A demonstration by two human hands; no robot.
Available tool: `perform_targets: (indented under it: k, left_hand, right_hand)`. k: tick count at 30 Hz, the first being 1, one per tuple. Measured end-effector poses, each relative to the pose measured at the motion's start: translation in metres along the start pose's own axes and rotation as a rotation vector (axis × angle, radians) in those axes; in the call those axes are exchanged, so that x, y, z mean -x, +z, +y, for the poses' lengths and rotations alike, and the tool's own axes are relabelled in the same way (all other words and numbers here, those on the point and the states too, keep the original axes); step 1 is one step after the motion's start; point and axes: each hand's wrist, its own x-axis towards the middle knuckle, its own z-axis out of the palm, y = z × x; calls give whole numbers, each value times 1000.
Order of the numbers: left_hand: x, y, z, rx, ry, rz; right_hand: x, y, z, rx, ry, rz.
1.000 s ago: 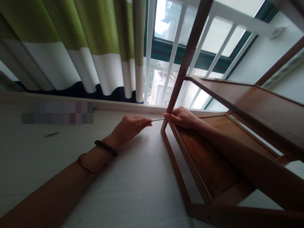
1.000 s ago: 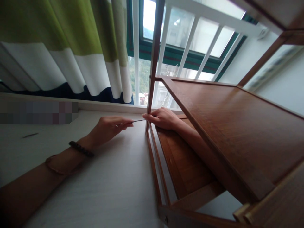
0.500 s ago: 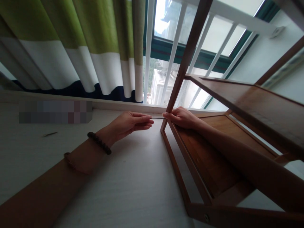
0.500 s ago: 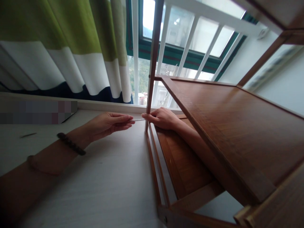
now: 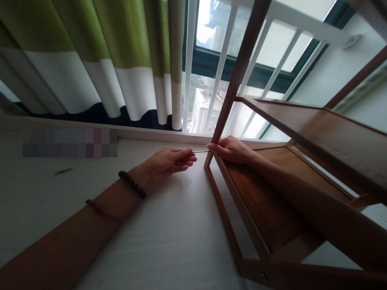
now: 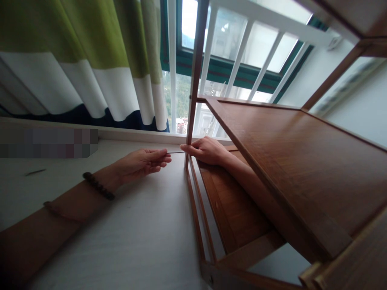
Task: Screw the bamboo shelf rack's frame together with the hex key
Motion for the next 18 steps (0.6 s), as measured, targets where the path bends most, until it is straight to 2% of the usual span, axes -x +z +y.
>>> perform_targets:
  k: [8, 18]
  left_hand:
    - [-1, -3, 3, -55, 72, 22]
    - [-2, -3, 3, -102, 96, 31]
  right_hand:
    - [1, 0, 0, -1, 6, 12]
    - [2, -1, -1, 5, -1, 15]
